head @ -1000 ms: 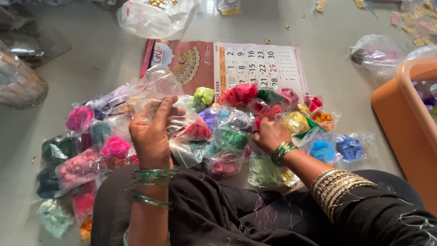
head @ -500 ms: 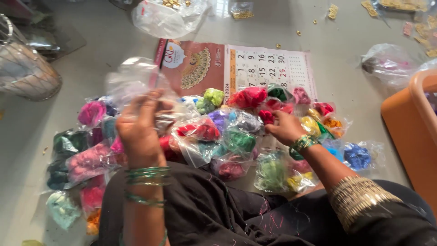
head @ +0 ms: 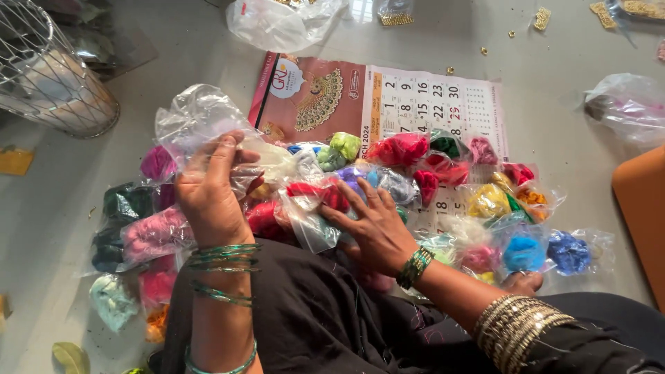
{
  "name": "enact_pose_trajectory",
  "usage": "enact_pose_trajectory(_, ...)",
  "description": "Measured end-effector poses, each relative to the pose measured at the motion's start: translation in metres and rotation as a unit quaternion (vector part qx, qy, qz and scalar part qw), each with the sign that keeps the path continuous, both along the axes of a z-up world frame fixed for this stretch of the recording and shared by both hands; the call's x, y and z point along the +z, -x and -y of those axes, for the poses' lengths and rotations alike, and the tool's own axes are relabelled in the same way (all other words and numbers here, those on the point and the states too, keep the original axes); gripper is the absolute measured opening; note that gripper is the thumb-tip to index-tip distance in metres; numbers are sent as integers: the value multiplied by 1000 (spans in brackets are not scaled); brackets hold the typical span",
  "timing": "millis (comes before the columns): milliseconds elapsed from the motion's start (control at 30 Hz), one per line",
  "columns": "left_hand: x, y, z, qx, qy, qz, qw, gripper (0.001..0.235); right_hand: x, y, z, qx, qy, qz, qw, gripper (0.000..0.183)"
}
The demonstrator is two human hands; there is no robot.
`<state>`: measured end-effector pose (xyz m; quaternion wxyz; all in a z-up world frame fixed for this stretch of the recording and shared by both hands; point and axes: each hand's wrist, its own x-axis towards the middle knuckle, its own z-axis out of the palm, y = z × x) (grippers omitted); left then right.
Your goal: The person sits on the floor and packs colorful fluffy craft pieces into small clear plastic bags, twisting the bags closed and placing the filled bags into an orange plastic tub, working through the pile of pieces one at a time.
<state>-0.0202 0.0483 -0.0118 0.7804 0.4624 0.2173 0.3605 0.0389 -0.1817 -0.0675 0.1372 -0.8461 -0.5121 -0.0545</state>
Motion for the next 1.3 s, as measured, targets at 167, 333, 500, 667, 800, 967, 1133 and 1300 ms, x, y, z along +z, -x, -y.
enact_pose_trajectory(167, -4, 1, -1, 0, 8, -15, 1000, 12, -49, -33, 17, -47, 46, 35, 997, 68)
enact_pose_trajectory(333, -1, 2, -1, 9, 7, -17, 1000, 13, -46, -58, 21, -101, 29, -23, 994, 63)
enact_pose_trajectory(500, 7, 4, 4, 11, 46, -35, 998, 14, -38, -64, 17, -109, -1, -87, 990, 68)
enact_pose_trajectory(667, 2, 3, -1, -15, 56, -46, 997, 15, 4, -64, 10, -50, -50, -221, 973, 66)
enact_pose_trajectory(800, 0, -2, 4, 3, 51, -74, 996, 14, 48, -40, 8, -43, -68, -198, 977, 53)
enact_pose_trajectory(967, -56, -35, 24, -50, 28, 26, 998, 11, 0, -9, 6, 90, -27, -406, 909, 18)
enact_pose_trajectory(1133, -47, -26, 117, -178, -12, 29, 984, 16, -144, -13, 12, -72, 102, -610, 783, 24)
enact_pose_trajectory(1300, -27, -7, 156, -261, -29, 45, 964, 23, -229, -29, 22, 65, 204, -471, 856, 54)
